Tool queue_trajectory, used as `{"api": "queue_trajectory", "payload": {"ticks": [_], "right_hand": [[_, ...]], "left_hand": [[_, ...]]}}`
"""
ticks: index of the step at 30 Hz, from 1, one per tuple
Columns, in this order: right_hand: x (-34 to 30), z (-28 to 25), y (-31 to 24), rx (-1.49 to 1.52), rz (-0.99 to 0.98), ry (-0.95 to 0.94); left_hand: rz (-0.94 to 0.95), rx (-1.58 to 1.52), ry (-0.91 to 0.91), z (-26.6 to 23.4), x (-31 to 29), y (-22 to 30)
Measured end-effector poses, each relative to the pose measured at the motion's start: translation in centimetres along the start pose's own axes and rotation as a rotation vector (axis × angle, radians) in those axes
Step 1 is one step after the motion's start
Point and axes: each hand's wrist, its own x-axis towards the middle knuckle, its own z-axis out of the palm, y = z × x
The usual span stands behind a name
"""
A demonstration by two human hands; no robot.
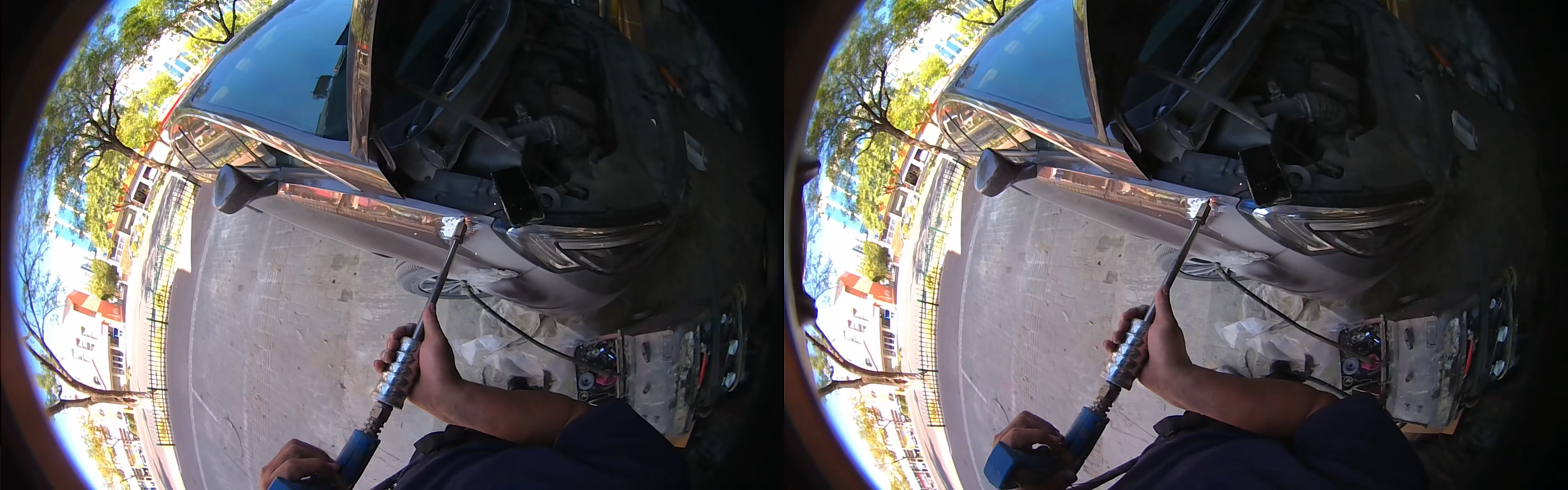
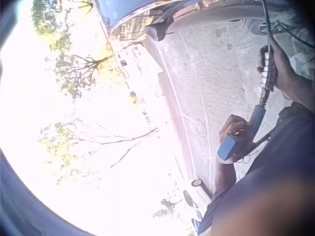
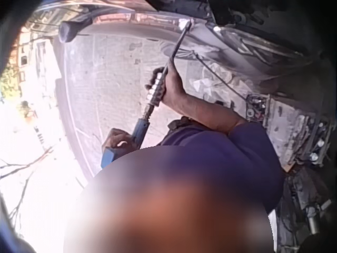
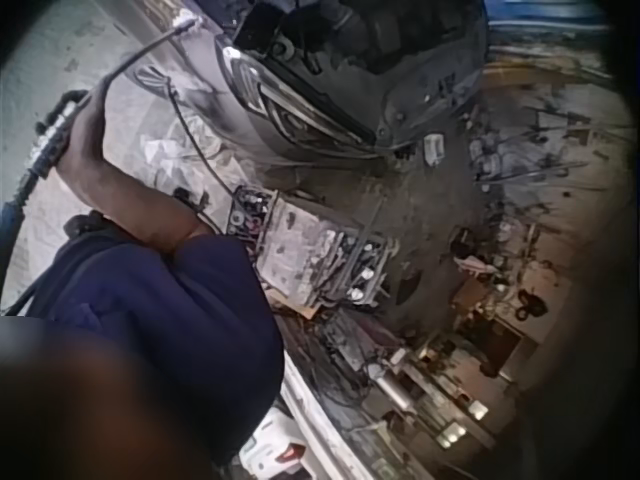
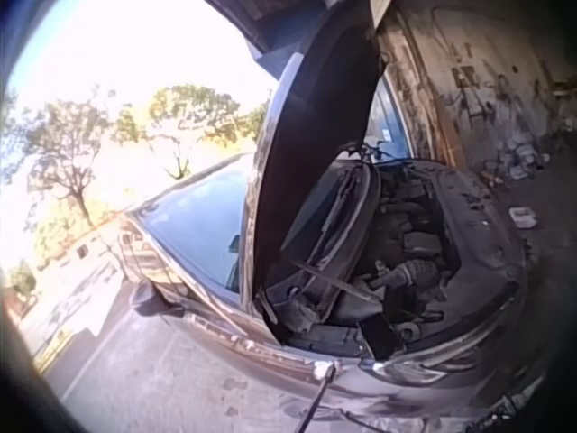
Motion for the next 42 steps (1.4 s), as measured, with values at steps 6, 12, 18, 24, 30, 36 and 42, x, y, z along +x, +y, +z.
{"api": "queue_trajectory", "payload": {"ticks": [6,12,18,24,30,36,42], "right_hand": [[0.5,0.8,-1.1,0.016,0.007,0.025],[8.3,-1.4,-8.6,0.048,-0.155,-0.122],[0.2,0.3,-0.2,0.1,0.098,-0.07],[1.9,0.2,-2.5,0.015,0.092,-0.071],[3.9,-0.9,-2.8,0.044,-0.008,-0.144],[-0.1,0.3,-1.0,0.059,0.175,-0.064],[7.6,-0.8,-9.6,0.072,-0.142,-0.136]], "left_hand": [[-0.27,-0.361,0.095,0.9,-1.8,0.1],[-0.255,-0.448,0.065,0.7,-2.2,0.2],[-0.334,-0.563,0.121,1.5,-4.2,-0.3],[-0.298,-0.584,0.129,1.1,-4.1,0.3],[-0.298,-0.556,0.178,1.7,-4.4,-0.3],[-0.356,-0.529,0.141,1.0,-3.7,0.8],[-0.363,-0.583,0.199,1.8,-5.0,-0.5]]}}
